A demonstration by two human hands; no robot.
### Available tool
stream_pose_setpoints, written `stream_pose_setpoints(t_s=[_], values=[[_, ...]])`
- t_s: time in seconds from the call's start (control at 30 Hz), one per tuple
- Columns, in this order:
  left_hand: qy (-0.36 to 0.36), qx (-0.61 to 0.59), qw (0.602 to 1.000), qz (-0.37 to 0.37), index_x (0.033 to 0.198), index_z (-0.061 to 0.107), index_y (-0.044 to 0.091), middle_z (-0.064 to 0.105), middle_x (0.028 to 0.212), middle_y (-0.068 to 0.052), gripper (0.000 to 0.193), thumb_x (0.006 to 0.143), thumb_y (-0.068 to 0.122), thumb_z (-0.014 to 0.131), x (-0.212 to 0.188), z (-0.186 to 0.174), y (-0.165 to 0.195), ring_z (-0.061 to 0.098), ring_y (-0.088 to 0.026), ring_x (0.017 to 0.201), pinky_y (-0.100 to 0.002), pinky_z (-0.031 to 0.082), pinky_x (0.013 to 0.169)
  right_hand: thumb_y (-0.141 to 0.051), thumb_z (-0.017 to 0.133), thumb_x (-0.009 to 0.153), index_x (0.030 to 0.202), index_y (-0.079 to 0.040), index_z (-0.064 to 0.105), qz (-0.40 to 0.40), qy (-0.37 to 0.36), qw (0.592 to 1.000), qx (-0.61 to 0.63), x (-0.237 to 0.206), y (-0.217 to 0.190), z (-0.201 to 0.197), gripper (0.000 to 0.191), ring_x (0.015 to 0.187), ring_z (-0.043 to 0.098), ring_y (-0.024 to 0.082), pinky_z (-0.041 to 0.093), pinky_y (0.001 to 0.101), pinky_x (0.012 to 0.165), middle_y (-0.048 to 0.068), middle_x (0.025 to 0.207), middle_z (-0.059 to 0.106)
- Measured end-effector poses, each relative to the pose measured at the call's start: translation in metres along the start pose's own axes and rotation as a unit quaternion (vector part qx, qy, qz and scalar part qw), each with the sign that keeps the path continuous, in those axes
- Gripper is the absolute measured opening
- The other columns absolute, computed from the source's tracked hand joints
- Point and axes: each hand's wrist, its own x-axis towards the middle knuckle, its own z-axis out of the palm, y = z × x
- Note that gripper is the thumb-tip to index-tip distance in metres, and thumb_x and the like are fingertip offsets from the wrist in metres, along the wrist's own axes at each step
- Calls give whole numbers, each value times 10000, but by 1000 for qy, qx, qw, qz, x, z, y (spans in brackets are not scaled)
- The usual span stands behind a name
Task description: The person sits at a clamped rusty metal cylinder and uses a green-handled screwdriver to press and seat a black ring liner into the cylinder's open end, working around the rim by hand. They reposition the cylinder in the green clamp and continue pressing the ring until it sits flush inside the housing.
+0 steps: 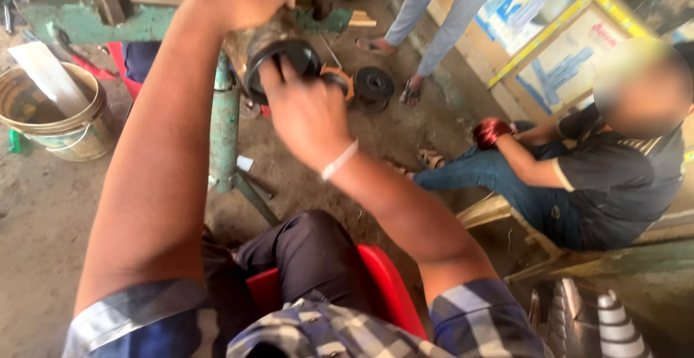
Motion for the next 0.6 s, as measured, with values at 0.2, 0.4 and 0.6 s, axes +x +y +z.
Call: stream_pose_setpoints(t_s=[0.2,0.4,0.6], values=[[-18,94,993,-67,972,806,166,756,905,-94,544,1004,647,554,6,1,0,688,-298,835,-481,492,771,-124,664,961,1322,-144,651,-36,48,996,62,-28,1,-32,362,712,729,247,571,383,624,49,1365,683],[-38,-32,998,-26,1147,737,113,766,1002,-103,575,1006,640,559,10,8,-8,731,-270,898,-460,525,795,-133,670,960,1293,-147,683,-59,53,997,-21,-37,0,-41,334,759,721,265,571,397,618,34,1341,683],[20,10,1000,4,1044,783,145,788,871,-41,504,963,601,585,11,5,-7,746,-228,822,-416,550,750,-91,652,933,1277,-126,676,-71,28,997,-16,-22,-6,-46,347,773,720,248,573,388,629,31,1348,678]])
